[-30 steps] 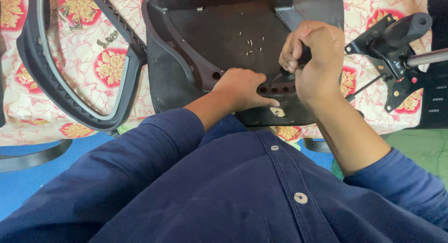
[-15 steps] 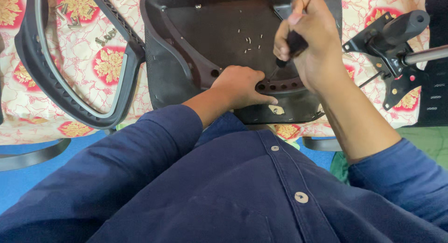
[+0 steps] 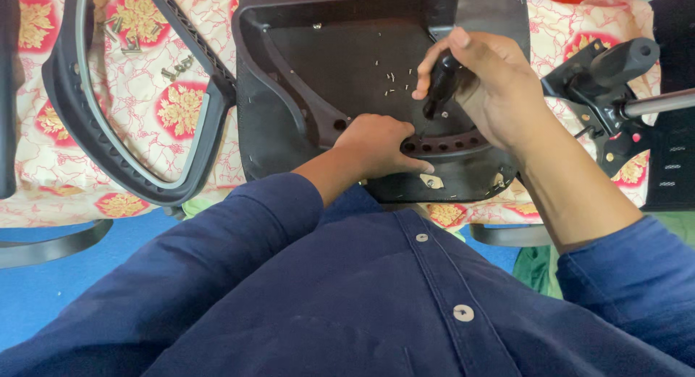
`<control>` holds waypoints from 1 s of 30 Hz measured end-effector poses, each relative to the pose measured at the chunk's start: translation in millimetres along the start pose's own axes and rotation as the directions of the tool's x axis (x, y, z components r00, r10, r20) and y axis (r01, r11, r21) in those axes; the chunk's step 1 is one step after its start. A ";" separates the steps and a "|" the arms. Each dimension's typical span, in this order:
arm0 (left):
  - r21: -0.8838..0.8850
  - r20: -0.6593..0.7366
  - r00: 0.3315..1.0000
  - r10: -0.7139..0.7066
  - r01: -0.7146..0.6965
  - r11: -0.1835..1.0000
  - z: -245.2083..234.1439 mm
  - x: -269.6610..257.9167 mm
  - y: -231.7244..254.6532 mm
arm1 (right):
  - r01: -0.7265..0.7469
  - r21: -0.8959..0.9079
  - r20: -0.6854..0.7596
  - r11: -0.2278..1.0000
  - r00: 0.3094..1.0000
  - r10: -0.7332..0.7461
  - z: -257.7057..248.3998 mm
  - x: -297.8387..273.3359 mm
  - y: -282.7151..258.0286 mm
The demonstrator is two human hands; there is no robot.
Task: The person uses a screwdriver to tighten screws into the underside of a black plastic chair seat. They hold the seat steady with one hand while turning the screwdriver with the other, working on multiple screw holes around the seat's perimeter.
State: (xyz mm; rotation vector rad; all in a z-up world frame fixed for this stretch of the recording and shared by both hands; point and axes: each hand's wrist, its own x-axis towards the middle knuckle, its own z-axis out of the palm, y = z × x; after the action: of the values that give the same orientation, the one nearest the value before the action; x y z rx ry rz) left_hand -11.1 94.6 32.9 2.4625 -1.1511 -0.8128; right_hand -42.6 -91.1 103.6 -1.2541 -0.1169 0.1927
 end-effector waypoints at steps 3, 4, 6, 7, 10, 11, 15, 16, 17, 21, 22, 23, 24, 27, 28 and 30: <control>-0.001 0.002 1.000 -0.009 0.009 1.000 -0.2 0.1 1.0 | 0.002 -0.016 -0.003 1.000 1.000 -0.002 4.0 3.5 -4.1; -0.004 0.000 1.000 -0.013 0.013 1.000 0.1 -0.1 0.8 | 0.017 -0.033 0.003 0.999 1.000 -0.017 4.6 4.6 -6.0; -0.005 0.000 1.000 -0.002 0.002 1.000 0.2 -0.9 -1.1 | 0.039 -0.091 0.015 0.995 0.999 -0.038 6.4 5.3 -7.2; -0.005 -0.001 1.000 0.004 -0.004 1.000 0.6 -1.1 -1.5 | 0.045 -0.132 0.021 0.990 0.999 -0.042 6.2 4.7 -8.1; -0.014 0.002 1.000 -0.005 0.005 1.000 0.3 0.1 -1.0 | 0.087 -0.197 -0.014 0.977 0.996 -0.091 8.4 -0.2 -2.1; -0.013 0.007 1.000 -0.006 0.006 1.000 -0.3 0.6 -0.1 | 0.105 -0.211 -0.032 0.972 0.993 -0.115 10.0 -1.8 0.9; -0.014 0.010 1.000 -0.023 0.023 1.000 -2.0 -1.0 0.6 | 0.075 -0.095 -0.109 0.993 0.990 -0.086 14.1 -1.2 6.8; -0.013 0.011 1.000 -0.022 0.022 1.000 -1.9 -1.0 0.9 | 0.069 -0.069 -0.107 0.995 0.991 -0.076 15.5 -2.1 8.0; -0.016 0.010 1.000 -0.017 0.018 1.000 -1.7 -1.0 1.1 | 0.063 -0.043 -0.104 0.997 0.992 -0.067 17.0 -3.3 8.7; -0.021 0.018 1.000 -0.024 0.024 0.999 -0.4 -1.2 -0.4 | 0.067 -0.068 -0.138 0.995 0.988 -0.076 24.9 -7.8 7.7; -0.015 0.027 0.999 -0.023 0.024 1.000 -0.2 -0.4 -0.6 | 0.074 -0.113 -0.136 0.991 0.987 -0.089 25.7 -8.5 6.4; -0.017 0.013 1.000 -0.013 0.013 1.000 0.2 0.0 -0.8 | 0.081 -0.157 -0.134 0.984 0.986 -0.103 25.8 -9.1 4.7; -0.017 0.000 1.000 0.000 0.000 1.000 0.5 0.3 -1.3 | 0.115 -0.174 -0.113 0.978 0.984 -0.136 26.0 -9.0 3.7; -0.013 -0.016 1.000 0.024 -0.024 1.000 1.7 -0.2 -3.5 | 0.168 -0.228 -0.090 0.959 0.977 -0.192 25.8 -7.5 2.1; -0.010 -0.018 0.999 0.029 -0.029 1.000 2.2 -0.4 -3.9 | 0.153 -0.250 -0.110 0.956 0.977 -0.185 25.0 -7.1 0.9; -0.016 -0.009 1.000 0.021 -0.021 1.000 2.3 0.4 -3.9 | 0.131 -0.244 -0.140 0.961 0.976 -0.168 24.2 -7.6 0.6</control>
State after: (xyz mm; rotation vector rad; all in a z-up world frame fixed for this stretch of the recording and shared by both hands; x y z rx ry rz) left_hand -10.0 96.7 29.0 2.4345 -1.1609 -0.8014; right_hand -54.7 -70.0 110.6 -1.4837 -0.0981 -0.0553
